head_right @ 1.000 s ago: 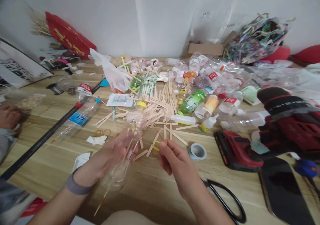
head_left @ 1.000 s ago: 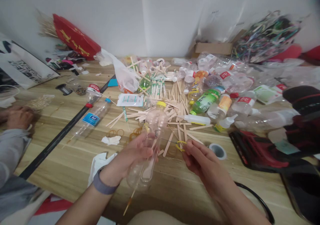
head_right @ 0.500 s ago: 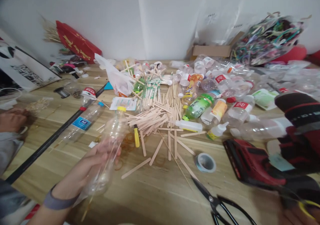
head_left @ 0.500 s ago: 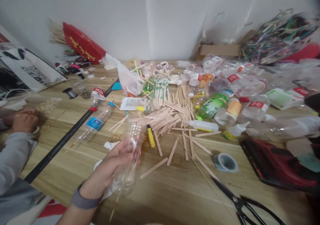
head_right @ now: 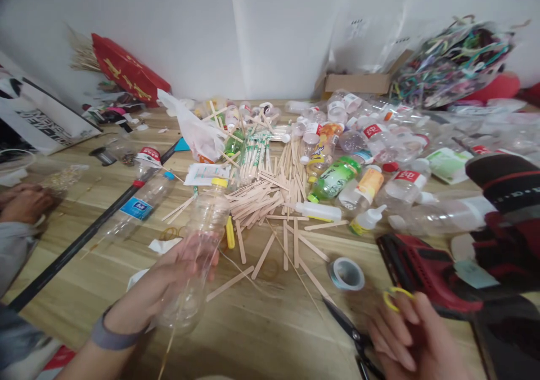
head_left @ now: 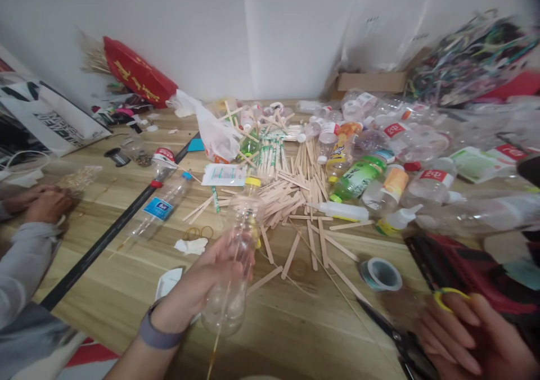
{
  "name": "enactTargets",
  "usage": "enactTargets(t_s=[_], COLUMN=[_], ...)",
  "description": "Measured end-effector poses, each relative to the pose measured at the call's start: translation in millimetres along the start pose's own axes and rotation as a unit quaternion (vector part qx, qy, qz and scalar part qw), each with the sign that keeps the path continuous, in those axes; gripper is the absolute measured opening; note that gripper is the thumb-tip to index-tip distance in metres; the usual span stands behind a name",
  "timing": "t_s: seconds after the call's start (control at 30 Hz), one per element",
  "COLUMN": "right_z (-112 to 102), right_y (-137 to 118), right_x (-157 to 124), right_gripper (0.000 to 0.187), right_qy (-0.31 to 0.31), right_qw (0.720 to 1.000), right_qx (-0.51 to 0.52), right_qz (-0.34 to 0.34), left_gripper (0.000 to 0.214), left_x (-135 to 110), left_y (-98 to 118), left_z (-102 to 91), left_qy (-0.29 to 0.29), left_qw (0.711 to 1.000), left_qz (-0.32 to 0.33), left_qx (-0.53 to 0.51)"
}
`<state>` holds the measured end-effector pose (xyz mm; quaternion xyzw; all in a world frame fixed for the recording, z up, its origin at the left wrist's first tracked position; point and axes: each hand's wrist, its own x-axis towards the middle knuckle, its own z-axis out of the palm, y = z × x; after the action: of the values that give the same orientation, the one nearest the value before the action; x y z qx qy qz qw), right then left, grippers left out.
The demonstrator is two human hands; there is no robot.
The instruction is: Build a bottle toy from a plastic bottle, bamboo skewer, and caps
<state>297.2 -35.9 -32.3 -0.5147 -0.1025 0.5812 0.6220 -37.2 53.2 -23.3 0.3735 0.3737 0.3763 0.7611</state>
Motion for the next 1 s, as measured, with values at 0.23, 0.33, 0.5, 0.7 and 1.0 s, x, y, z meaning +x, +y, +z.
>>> enactTargets(t_s=[0.23,0.33,0.5,0.7,1.0], right_z=[65,82,98,105,102], right_y=[9,9,8,13,23], right_x=[-3,-8,-14,-14,-9], right_gripper=[0.051,0.053,0.059,0.062,0.062], right_qy=[-0.102,-0.117,-0.133,-0.18,-0.263], right_qw=[0.992,0.99,0.987,0.975,0.942], right_qx=[-0.043,-0.063,-0.084,-0.126,-0.21], right_qz=[0.059,0.051,0.029,0.042,0.014], left_gripper=[0.061,0.065,0.067,0.061,0.066], left_x=[4,4,4,5,7], left_y=[2,-1,-11,-6,-3], left_z=[14.2,13.6,5.6,16.2,32.4], left_qy=[-0.054,-0.076,-0.112,-0.131,-0.13], left_qw=[0.998,0.996,0.991,0.989,0.99], left_qz=[0.002,-0.003,0.006,0.008,0.015], left_qx=[0.031,0.051,0.07,0.065,0.046])
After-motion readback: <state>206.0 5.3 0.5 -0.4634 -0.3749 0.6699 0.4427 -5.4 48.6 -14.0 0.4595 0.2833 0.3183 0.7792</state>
